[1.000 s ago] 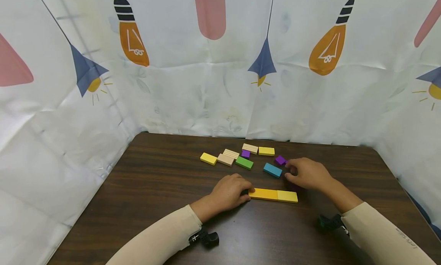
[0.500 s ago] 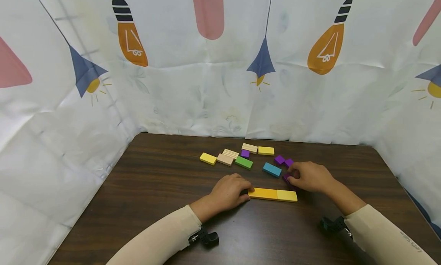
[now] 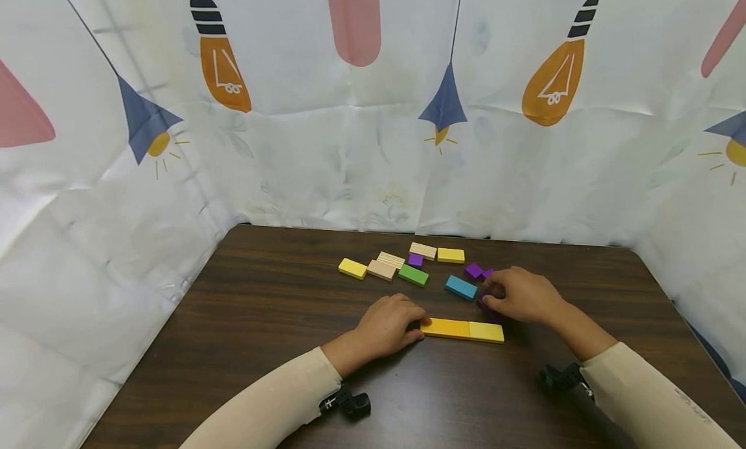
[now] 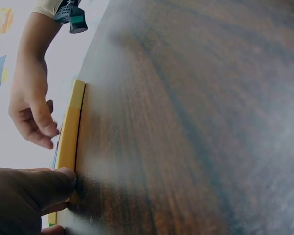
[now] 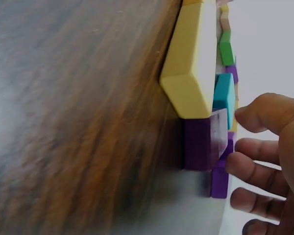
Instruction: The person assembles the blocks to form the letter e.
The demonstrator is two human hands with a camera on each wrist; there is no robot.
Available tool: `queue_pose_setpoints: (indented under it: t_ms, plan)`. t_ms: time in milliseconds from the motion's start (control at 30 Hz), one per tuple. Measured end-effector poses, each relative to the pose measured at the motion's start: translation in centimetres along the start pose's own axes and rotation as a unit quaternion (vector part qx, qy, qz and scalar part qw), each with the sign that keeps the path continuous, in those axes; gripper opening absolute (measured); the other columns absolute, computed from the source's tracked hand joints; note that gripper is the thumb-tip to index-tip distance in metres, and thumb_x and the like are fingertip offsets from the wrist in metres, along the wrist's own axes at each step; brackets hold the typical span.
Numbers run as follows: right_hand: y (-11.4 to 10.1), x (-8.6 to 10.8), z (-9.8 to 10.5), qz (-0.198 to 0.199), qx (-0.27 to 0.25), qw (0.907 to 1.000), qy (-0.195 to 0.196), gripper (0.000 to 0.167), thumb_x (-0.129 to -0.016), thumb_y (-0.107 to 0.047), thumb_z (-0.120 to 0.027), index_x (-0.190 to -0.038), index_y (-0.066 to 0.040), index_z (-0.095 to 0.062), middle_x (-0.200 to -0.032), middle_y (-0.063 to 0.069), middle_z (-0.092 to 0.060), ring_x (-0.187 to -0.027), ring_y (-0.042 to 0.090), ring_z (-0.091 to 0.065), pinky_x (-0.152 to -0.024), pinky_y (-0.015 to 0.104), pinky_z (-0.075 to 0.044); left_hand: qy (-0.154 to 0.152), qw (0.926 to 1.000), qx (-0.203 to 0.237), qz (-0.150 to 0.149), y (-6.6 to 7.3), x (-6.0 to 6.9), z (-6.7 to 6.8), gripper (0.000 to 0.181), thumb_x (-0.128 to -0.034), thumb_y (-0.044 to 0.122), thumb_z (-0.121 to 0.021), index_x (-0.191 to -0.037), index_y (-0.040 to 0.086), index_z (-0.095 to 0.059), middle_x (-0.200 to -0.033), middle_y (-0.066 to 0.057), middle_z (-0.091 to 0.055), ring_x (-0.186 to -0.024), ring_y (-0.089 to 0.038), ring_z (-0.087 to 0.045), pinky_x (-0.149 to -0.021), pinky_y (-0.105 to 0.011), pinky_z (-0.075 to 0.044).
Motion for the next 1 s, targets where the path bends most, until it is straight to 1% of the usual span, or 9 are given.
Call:
queue_pose_setpoints:
  t_ms: [133, 200, 367, 533, 833, 1000]
  plan:
    - [-0.7, -0.8, 0.3, 0.014, 0.007, 0.9996, 0.025, 0.031, -0.091, -0.037, -0.077, -0.113, -0.015, -0.076, -0.099, -0.005, -0.068, -0.094, 0.018, -0.059, -0.067, 0.038, -0.054, 0.001, 1.0, -0.001, 0.001, 0.0, 0.0, 0.1, 0.019, -0.0942, 0.03, -0.077, -0.112, 0.024, -0.077, -0.109, 0.011, -0.074, -0.106, -0.017, -0.063, -0.089, -0.036, -0.052]
    - [-1.2, -1.4, 0.3, 0.02, 0.007, 0.9994, 0.027, 0.035, -0.091, -0.039, -0.077, -0.116, -0.014, -0.075, -0.1, -0.004, -0.068, -0.096, 0.019, -0.059, -0.068, 0.038, -0.054, 0.003, 1.0, -0.001, 0.0, 0.0, 0.0, 0.1, 0.018, -0.094, 0.03, -0.077, -0.111, 0.024, -0.077, -0.109, 0.011, -0.074, -0.105, -0.016, -0.063, -0.089, -0.036, -0.052]
    - [-2.0, -2.5, -0.1, 0.026, 0.008, 0.9996, 0.011, 0.034, -0.091, -0.039, -0.078, -0.117, -0.018, -0.076, -0.098, -0.006, -0.066, -0.092, 0.018, -0.057, -0.065, 0.037, -0.051, 0.007, 1.0, -0.001, -0.003, -0.1, 0.0, 0.1, 0.018, -0.0934, 0.03, -0.078, -0.11, 0.024, -0.077, -0.109, 0.012, -0.074, -0.104, -0.016, -0.063, -0.09, -0.035, -0.051]
    - [-2.2, -3.1, -0.5, 0.026, 0.017, 0.9995, -0.005, 0.03, -0.092, -0.038, -0.078, -0.115, -0.019, -0.078, -0.098, -0.007, -0.067, -0.092, 0.017, -0.055, -0.065, 0.036, -0.05, 0.006, 1.0, 0.002, -0.004, 0.0, 0.0, 0.1, 0.018, -0.0935, 0.031, -0.078, -0.11, 0.024, -0.077, -0.109, 0.012, -0.074, -0.103, -0.015, -0.063, -0.089, -0.034, -0.051]
    - [-2.0, -3.3, -0.4, 0.033, 0.025, 0.9991, -0.012, 0.027, -0.092, -0.035, -0.078, -0.114, -0.02, -0.078, -0.105, -0.004, -0.069, -0.094, 0.018, -0.057, -0.067, 0.037, -0.051, 0.004, 1.0, -0.001, 0.0, 0.0, 0.0, 0.0, 0.018, -0.0937, 0.031, -0.077, -0.11, 0.024, -0.077, -0.108, 0.012, -0.074, -0.103, -0.016, -0.063, -0.09, -0.034, -0.051]
    - [-2.0, -3.2, -0.4, 0.033, 0.027, 0.999, -0.015, 0.026, -0.091, -0.034, -0.078, -0.113, -0.019, -0.078, -0.103, -0.005, -0.069, -0.091, 0.017, -0.057, -0.066, 0.035, -0.051, 0.003, 1.0, 0.002, 0.001, 0.0, 0.0, 0.0, 0.018, -0.0938, 0.03, -0.077, -0.11, 0.024, -0.077, -0.108, 0.012, -0.074, -0.103, -0.015, -0.063, -0.09, -0.035, -0.051]
Point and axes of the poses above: each hand's wrist, its own x-axis away from the middle knuckle, its own z-axis out of the back of the hand, y = z × x, the point moved 6 cm from there along -x, towards the middle knuckle
